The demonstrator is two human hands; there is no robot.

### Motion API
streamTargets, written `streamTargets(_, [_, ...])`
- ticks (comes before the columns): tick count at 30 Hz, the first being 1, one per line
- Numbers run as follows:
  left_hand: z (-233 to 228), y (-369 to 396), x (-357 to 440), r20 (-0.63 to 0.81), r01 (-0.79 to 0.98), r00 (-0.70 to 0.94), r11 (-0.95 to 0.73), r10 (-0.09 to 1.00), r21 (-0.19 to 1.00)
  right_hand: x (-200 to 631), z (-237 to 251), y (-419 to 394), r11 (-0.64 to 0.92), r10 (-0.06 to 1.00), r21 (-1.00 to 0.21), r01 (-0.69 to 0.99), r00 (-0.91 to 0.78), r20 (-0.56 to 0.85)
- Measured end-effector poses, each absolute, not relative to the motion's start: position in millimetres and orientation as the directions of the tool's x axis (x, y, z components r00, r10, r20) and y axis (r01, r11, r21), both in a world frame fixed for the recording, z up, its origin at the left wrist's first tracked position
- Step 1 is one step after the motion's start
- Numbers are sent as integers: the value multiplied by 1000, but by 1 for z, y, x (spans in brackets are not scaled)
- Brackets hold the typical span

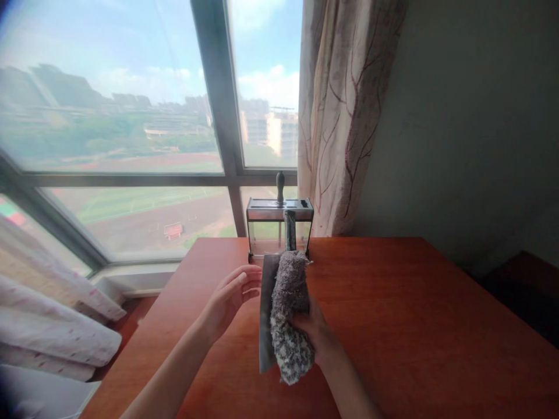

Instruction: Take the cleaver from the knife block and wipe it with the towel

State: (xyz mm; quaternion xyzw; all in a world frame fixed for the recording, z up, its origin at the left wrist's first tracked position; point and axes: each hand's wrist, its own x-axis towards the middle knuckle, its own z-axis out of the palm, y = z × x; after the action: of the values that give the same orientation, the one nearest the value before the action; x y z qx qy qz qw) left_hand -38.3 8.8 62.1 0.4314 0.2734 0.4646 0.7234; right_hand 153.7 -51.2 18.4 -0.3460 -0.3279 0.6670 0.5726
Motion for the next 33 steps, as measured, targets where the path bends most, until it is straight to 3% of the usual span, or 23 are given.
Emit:
streamTargets(4, [67, 9, -41, 38, -323, 412, 107, 910, 940, 164, 19, -51, -146, 989, -867, -477, -42, -144])
streamTargets(10, [91, 26, -39, 99, -212, 344, -25, 934, 977, 165, 26, -54, -178, 979, -880, -440, -173, -112])
streamTargets(16, [122, 67, -20, 117, -227, 423, -20, 898, 974, 165, 36, -55, -219, 949, -886, -409, -300, -96])
streamTargets(21, [127, 91, -3, 138, -239, 579, 6, 804, 971, 167, 39, -57, -260, 923, -863, -434, -373, -90])
streamTargets(28, [121, 85, 4, 175, -296, 587, 8, 790, 955, 174, 34, -48, -391, 859, -770, -505, -500, -108])
streamTargets(33, [125, 80, 6, 159, -247, 596, -10, 787, 969, 175, 33, -31, -338, 913, -757, -559, -389, -120])
